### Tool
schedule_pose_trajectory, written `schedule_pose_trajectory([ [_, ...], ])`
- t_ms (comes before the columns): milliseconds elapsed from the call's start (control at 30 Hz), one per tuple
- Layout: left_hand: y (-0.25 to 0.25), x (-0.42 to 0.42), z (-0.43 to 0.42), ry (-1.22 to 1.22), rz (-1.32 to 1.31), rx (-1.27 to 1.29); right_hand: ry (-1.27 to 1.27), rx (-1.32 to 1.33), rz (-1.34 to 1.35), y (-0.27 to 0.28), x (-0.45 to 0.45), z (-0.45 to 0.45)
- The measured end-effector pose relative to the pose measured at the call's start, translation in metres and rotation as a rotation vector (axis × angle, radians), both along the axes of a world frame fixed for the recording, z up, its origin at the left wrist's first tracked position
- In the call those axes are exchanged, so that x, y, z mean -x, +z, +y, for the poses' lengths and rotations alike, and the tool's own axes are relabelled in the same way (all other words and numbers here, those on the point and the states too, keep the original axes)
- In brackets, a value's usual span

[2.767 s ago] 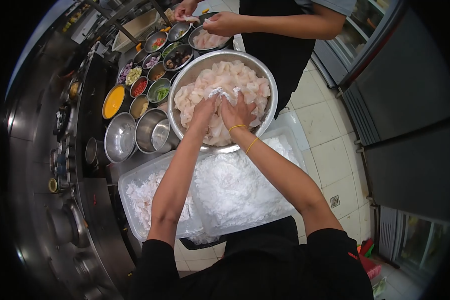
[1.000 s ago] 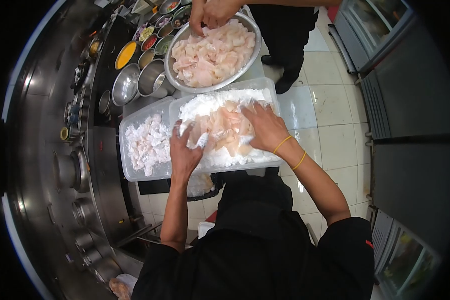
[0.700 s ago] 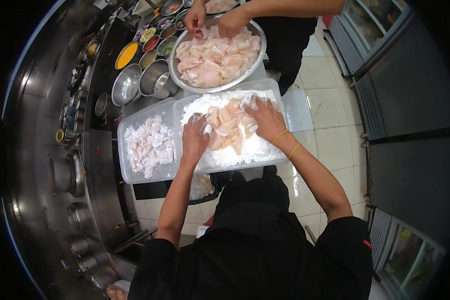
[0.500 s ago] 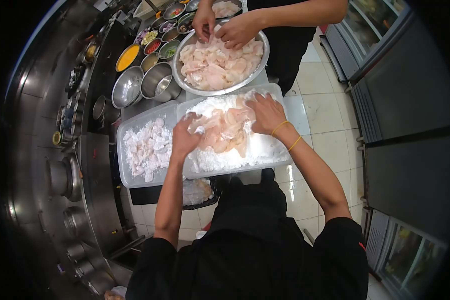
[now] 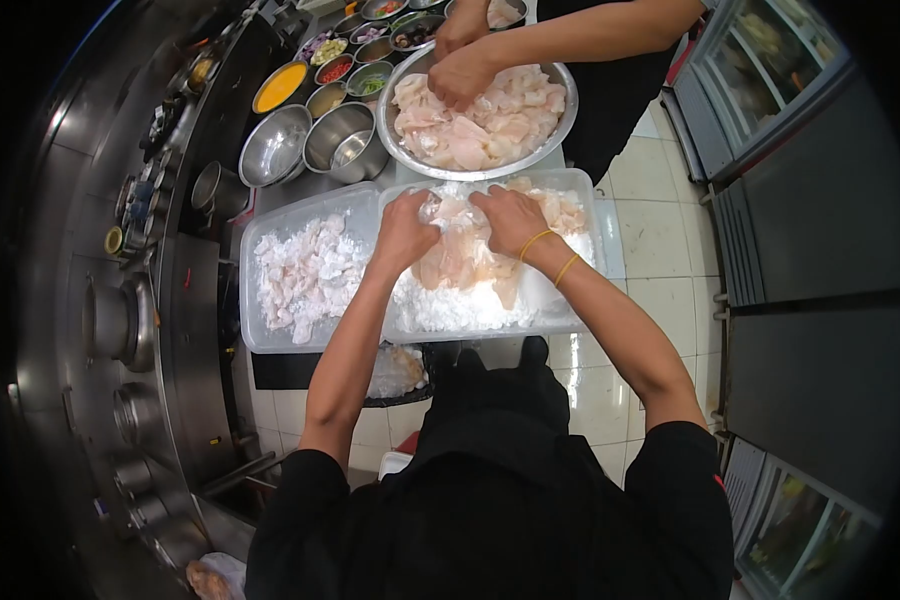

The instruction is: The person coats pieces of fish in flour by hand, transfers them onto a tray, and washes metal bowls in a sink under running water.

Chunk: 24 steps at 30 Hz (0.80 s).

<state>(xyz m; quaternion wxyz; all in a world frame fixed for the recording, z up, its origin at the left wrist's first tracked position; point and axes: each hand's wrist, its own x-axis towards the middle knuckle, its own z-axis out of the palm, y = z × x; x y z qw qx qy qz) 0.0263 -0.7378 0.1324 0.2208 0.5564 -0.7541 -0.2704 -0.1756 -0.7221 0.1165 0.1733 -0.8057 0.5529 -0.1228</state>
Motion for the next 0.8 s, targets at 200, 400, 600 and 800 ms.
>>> schedule_pose_trajectory([
  [200,-0.009,-0.008,0.056,-0.001,-0.215,-0.058,0.028,-0.036,0.188,0.017,0.004,0.022],
  [400,-0.041,0.008,0.044,0.068,-0.145,-0.041,0.086,-0.014,0.227,-0.004,-0.028,0.017],
  [600,-0.015,0.009,0.033,0.137,0.345,-0.166,0.071,-0.096,-0.07,0.003,-0.011,-0.009],
  [800,-0.032,-0.011,0.042,0.035,0.077,-0.065,0.076,-0.082,0.11,0.027,-0.01,0.011],
])
